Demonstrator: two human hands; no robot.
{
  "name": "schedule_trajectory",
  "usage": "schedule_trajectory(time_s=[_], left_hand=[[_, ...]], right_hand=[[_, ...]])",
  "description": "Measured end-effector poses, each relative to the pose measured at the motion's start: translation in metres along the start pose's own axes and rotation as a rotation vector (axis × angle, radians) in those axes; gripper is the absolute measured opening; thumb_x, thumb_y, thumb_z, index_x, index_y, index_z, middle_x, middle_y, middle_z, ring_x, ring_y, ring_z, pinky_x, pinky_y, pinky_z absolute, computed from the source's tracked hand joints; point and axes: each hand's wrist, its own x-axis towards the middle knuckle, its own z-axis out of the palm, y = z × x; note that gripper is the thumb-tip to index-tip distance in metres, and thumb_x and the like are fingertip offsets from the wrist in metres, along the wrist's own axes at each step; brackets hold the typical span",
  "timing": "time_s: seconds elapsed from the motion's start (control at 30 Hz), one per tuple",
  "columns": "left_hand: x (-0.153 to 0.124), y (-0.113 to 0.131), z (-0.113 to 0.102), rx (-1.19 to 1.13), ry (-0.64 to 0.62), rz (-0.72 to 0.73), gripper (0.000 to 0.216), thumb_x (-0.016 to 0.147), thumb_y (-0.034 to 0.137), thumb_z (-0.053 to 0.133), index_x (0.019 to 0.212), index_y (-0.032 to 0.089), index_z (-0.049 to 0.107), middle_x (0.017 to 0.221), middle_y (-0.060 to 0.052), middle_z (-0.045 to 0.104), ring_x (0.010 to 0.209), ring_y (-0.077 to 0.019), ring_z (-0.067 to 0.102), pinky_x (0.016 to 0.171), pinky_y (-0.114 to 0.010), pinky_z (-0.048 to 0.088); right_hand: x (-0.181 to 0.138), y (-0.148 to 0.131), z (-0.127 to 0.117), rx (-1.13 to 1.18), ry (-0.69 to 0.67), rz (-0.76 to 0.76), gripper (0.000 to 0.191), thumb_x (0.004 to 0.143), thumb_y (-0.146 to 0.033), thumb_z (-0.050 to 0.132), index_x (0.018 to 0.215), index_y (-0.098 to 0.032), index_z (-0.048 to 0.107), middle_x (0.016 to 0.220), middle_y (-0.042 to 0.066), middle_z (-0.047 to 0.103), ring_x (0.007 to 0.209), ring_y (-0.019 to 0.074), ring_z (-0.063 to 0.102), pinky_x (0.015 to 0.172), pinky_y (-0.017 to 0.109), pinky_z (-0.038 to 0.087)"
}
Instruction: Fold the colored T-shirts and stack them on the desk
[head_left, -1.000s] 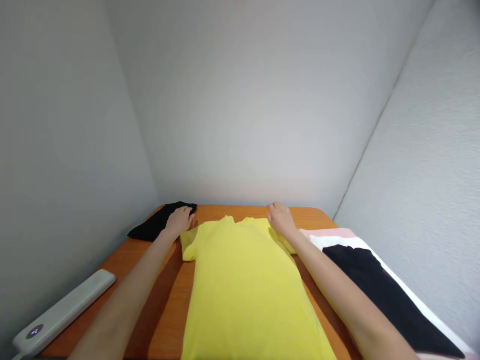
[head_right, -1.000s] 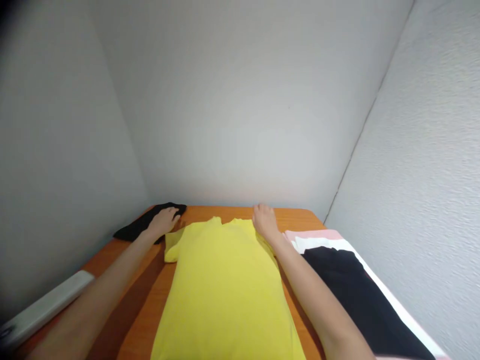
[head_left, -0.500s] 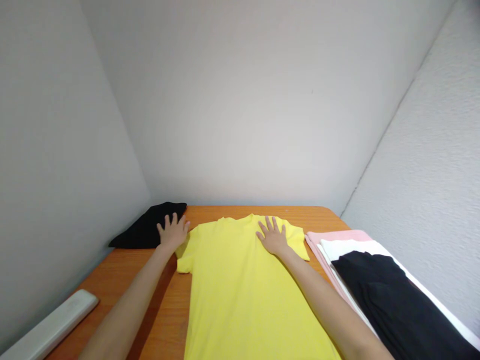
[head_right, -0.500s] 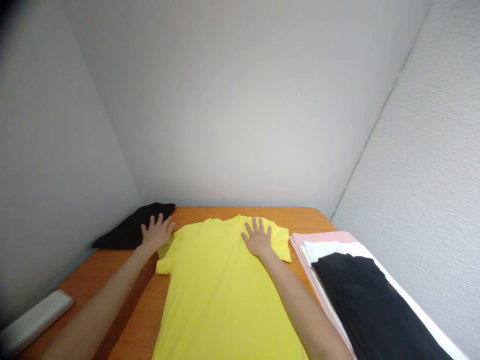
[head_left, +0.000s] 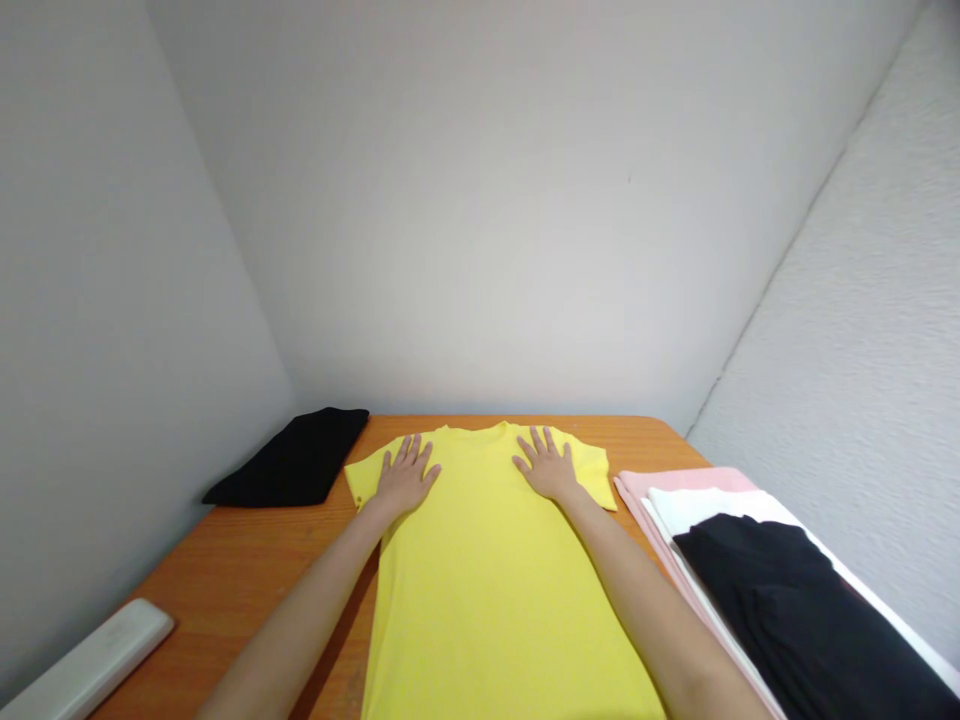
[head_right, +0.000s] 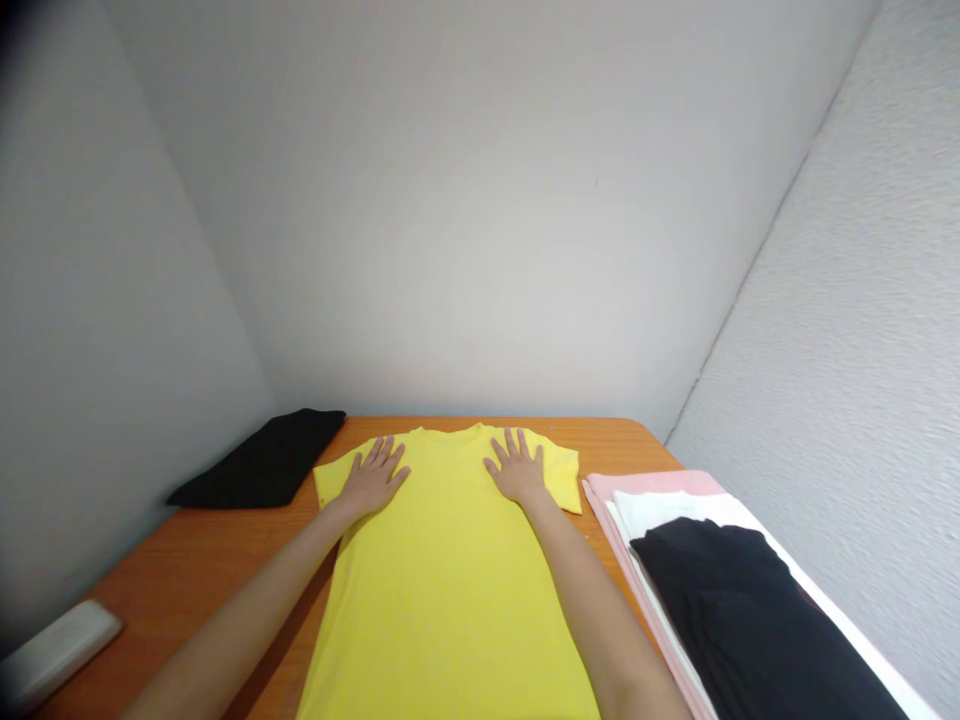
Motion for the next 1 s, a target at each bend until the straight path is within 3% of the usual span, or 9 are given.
schedule_trajectory(time_s=[0.23,0.5,0.7,0.87,1.0], left_hand=[[0.022,-0.006,0.007,0.01,0.031,0.031,0.066,0.097,0.057,0.019,0.153,0.024,0.026,0.162,-0.004,0.01,0.15,-0.0257,0.003,0.118,-0.056,0.014],[0.031,-0.015,0.014,0.021,0.041,0.052,0.066,0.097,0.059,0.018,0.153,0.025,0.024,0.162,-0.003,0.008,0.15,-0.0252,0.004,0.118,-0.055,0.014],[0.035,-0.017,0.016,0.032,0.045,0.058,0.066,0.097,0.058,0.019,0.154,0.025,0.023,0.162,-0.003,0.007,0.15,-0.0252,0.005,0.117,-0.055,0.014],[0.033,-0.006,0.002,0.064,0.059,0.065,0.062,0.097,0.051,0.023,0.151,0.021,0.031,0.161,-0.006,0.017,0.15,-0.0259,0.009,0.119,-0.054,0.007],[0.014,0.013,-0.016,0.077,0.111,0.12,0.062,0.097,0.047,0.026,0.152,0.019,0.029,0.162,-0.005,0.013,0.15,-0.0216,0.001,0.121,-0.045,-0.004]], right_hand=[[0.014,0.006,0.009,0.015,0.041,-0.011,0.067,0.096,-0.066,0.011,0.154,-0.034,0.021,0.163,-0.001,0.002,0.148,0.0274,-0.006,0.114,0.06,0.004],[0.018,0.007,0.01,0.004,0.057,0.095,0.074,0.094,-0.068,0.007,0.156,-0.027,0.012,0.162,0.001,0.002,0.148,0.0269,-0.007,0.115,0.06,-0.001],[0.019,0.008,0.015,0.011,0.084,0.077,0.077,0.093,-0.07,0.008,0.155,-0.025,0.015,0.162,0.002,0.001,0.148,0.0268,-0.006,0.116,0.056,-0.002],[0.016,0.005,0.008,0.001,0.143,0.03,0.075,0.096,-0.066,0.011,0.155,-0.021,0.02,0.162,0.005,0.006,0.148,0.0254,-0.005,0.117,0.051,-0.005],[-0.002,-0.006,-0.008,0.01,0.232,-0.065,0.074,0.098,-0.061,0.013,0.155,-0.015,0.019,0.162,0.008,0.005,0.148,0.0246,-0.005,0.117,0.049,-0.007]])
